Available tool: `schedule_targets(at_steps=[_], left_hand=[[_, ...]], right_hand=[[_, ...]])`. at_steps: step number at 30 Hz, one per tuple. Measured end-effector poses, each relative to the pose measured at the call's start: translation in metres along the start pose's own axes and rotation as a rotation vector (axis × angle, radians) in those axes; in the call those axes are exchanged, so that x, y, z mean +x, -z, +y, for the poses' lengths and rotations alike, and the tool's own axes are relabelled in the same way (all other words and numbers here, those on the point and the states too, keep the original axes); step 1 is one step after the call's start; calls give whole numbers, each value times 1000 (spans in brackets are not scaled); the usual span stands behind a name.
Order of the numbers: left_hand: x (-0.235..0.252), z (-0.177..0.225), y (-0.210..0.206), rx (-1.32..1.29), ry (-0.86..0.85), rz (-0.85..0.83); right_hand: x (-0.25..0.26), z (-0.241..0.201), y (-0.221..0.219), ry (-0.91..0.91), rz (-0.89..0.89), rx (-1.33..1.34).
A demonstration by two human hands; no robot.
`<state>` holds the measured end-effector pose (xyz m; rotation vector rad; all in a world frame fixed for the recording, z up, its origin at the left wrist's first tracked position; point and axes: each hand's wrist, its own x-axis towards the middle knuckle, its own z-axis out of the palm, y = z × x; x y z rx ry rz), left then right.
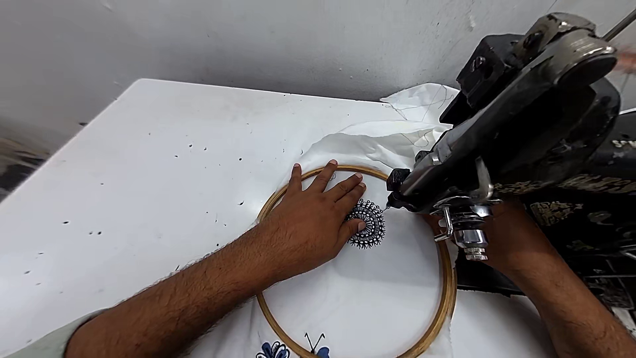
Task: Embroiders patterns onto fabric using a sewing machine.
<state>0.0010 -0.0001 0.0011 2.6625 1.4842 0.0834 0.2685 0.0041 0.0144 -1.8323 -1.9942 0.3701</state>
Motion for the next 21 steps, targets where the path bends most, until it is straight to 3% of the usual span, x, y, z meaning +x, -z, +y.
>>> schedule_targets(at_steps=[4, 21], left_hand=[[0, 0, 0, 6, 3, 3], [0, 1, -1, 3, -10, 17]], right_hand=[[1, 0, 5, -9, -61, -40], [2, 5, -3, -6, -18, 4]])
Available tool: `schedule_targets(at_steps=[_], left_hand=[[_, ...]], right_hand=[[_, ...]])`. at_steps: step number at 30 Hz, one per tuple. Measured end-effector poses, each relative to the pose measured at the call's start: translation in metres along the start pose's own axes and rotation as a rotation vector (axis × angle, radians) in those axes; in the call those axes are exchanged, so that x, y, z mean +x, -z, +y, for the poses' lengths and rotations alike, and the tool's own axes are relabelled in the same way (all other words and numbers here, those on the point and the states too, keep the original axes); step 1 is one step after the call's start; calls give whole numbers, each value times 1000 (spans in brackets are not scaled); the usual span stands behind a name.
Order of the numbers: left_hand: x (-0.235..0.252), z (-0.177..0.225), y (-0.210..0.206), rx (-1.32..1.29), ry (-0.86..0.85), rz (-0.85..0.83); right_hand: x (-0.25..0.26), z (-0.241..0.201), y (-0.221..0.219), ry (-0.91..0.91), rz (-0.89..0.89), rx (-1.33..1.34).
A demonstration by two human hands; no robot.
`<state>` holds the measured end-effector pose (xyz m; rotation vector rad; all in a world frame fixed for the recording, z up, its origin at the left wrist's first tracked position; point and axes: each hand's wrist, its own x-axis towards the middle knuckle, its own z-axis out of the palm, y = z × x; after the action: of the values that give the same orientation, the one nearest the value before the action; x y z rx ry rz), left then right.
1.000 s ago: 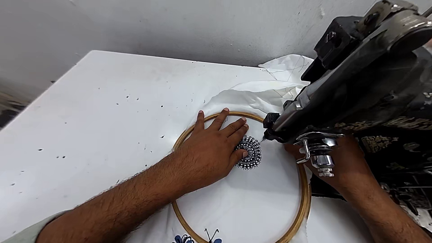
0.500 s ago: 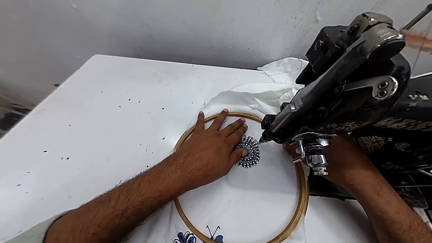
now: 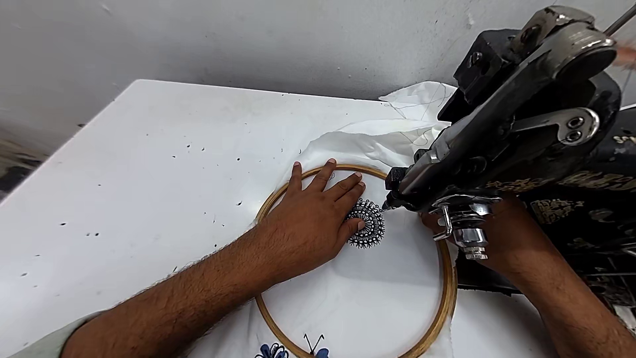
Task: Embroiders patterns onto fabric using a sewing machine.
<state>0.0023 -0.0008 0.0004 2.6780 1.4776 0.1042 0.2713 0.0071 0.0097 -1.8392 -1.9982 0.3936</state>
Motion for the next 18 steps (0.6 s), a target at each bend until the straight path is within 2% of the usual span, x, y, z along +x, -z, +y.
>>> schedule_targets(at_steps=[12, 15, 18], left_hand=[[3, -3, 0, -34, -37, 9], [9, -20, 1, -136, -72, 132], [15, -43, 8, -249, -58, 204]], right_hand=[[2, -3, 0, -13, -3, -18], [-15, 2, -8, 141, 115, -64], [-50, 11, 11, 450, 395, -140]])
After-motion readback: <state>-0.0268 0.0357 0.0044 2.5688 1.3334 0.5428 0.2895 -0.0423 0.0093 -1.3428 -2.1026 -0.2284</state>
